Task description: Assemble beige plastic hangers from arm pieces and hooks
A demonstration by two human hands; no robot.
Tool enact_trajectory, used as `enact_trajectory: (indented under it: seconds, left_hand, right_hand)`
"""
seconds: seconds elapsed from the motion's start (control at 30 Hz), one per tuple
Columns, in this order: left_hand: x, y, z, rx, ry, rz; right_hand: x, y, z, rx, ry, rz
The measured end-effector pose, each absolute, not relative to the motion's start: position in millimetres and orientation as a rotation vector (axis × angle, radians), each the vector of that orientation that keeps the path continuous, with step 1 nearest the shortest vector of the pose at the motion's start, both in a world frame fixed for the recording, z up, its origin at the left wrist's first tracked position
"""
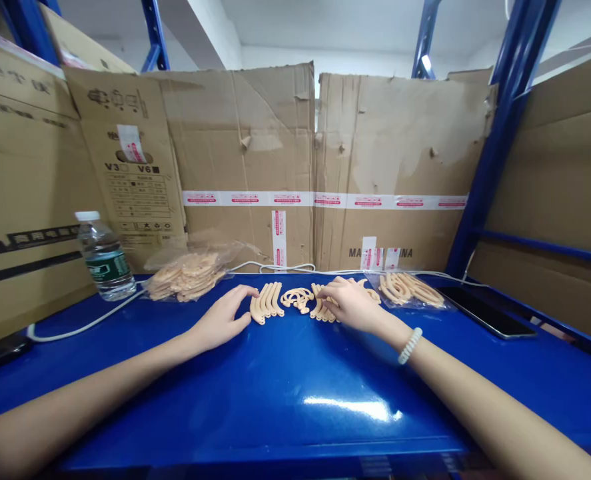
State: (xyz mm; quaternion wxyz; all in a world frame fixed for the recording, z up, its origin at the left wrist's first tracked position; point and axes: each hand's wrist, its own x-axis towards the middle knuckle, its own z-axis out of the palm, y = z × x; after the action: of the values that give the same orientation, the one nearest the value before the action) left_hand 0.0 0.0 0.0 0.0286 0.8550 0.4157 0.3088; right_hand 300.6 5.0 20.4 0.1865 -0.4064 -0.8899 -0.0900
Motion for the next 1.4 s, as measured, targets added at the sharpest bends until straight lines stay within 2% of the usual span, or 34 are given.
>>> enact_trajectory:
  seconds: [0.23, 0.57, 0.83, 1.23, 1.4]
  left_hand:
    - [2, -5, -5, 2.693, 1.401, 0.841]
    - [2, 2, -13, 2.682, 1.395, 0.838]
    - [2, 1, -10, 2.688, 1.373, 0.848]
    - [2, 2, -10, 2.744, 1.340, 0.796]
    - [0, 3, -11, 2.796, 1.277, 0.764]
  right_hand:
    - [293, 14, 12, -1.090, -2.489, -0.192]
    - [281, 16, 1, -1.242, -2.642, -0.059]
    - [278, 27, -1, -1.024, -2.574, -0.149]
    - [274, 26, 1, -1.025, -2.221, 0.168]
    - [274, 18, 5, -0.920, -1.962, 0.458]
